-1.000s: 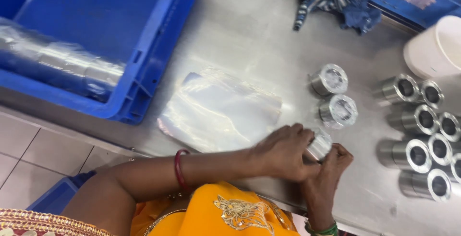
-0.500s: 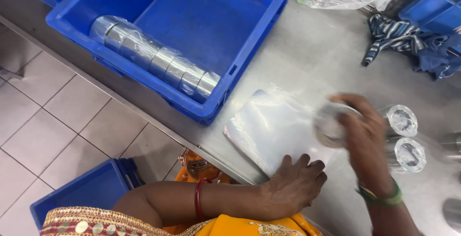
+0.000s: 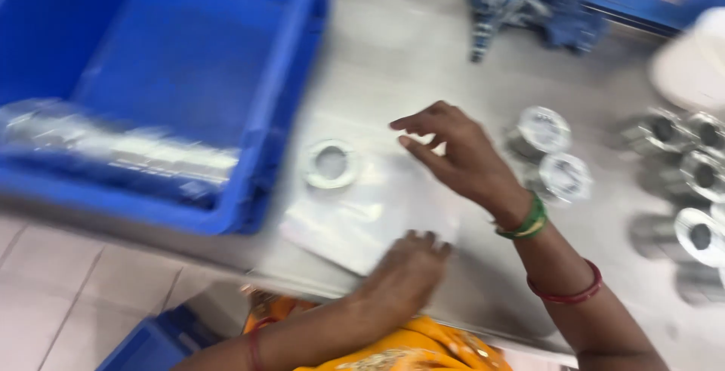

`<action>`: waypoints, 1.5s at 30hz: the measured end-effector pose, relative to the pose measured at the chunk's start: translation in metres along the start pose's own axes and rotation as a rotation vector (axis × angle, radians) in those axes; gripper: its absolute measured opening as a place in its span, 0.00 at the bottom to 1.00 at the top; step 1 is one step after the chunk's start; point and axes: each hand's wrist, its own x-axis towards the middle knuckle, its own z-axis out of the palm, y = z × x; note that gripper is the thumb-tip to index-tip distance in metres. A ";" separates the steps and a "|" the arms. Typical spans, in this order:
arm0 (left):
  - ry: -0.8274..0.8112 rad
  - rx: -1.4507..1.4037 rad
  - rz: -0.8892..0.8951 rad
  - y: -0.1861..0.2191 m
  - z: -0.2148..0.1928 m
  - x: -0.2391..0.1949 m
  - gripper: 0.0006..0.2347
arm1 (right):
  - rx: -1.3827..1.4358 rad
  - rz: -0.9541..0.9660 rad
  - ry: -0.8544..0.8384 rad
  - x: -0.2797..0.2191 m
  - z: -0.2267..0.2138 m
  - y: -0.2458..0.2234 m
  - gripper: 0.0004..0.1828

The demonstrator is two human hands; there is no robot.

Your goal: Cleaning metal rings with a cloth and packaging them into plastic bags and crates.

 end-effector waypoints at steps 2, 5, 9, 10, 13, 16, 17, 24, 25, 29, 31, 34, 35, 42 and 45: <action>0.103 -0.173 0.033 -0.007 0.002 0.004 0.12 | 0.096 0.234 -0.023 -0.041 -0.043 0.017 0.13; 0.104 -0.413 -0.146 -0.006 -0.023 0.012 0.05 | -0.078 0.609 0.298 -0.135 -0.095 0.054 0.11; 0.049 -0.354 -0.270 -0.002 -0.043 0.026 0.04 | -0.481 1.052 0.352 -0.271 -0.140 0.104 0.16; -0.037 -0.311 -0.368 0.000 -0.050 0.030 0.03 | -0.548 1.176 0.307 -0.298 -0.149 0.115 0.19; -0.177 -0.308 -0.424 0.003 -0.060 0.043 0.04 | -0.814 1.093 0.190 -0.304 -0.157 0.109 0.31; -0.184 -0.323 -0.488 0.007 -0.059 0.047 0.08 | -0.722 0.944 0.232 -0.334 -0.135 0.144 0.32; -0.179 -0.319 -0.510 0.010 -0.057 0.045 0.08 | -0.704 0.932 0.224 -0.351 -0.129 0.155 0.32; -0.098 -0.437 -0.497 0.002 -0.052 0.040 0.05 | -0.805 0.910 0.283 -0.347 -0.076 0.145 0.41; 0.027 -0.394 -0.344 -0.002 -0.044 0.040 0.08 | -0.735 0.877 0.271 -0.337 -0.069 0.131 0.40; -0.022 -0.496 -0.382 -0.010 -0.036 0.050 0.10 | -0.618 0.981 0.230 -0.267 -0.030 0.042 0.54; -0.026 -0.567 -0.394 -0.012 -0.031 0.051 0.11 | -0.475 1.172 0.243 -0.248 -0.020 0.013 0.45; -0.157 -0.665 -0.561 -0.007 -0.045 0.050 0.06 | 0.224 1.310 0.469 -0.216 -0.013 -0.013 0.47; -0.152 -0.660 -0.560 -0.010 -0.040 0.048 0.06 | 0.227 1.303 0.471 -0.207 -0.011 -0.015 0.47; -0.048 -0.556 -0.403 -0.029 -0.037 0.035 0.09 | 0.884 1.023 0.122 -0.149 0.016 -0.016 0.44; 0.060 -0.378 -0.292 -0.034 -0.046 0.033 0.09 | 0.648 1.102 0.093 -0.162 0.039 0.005 0.34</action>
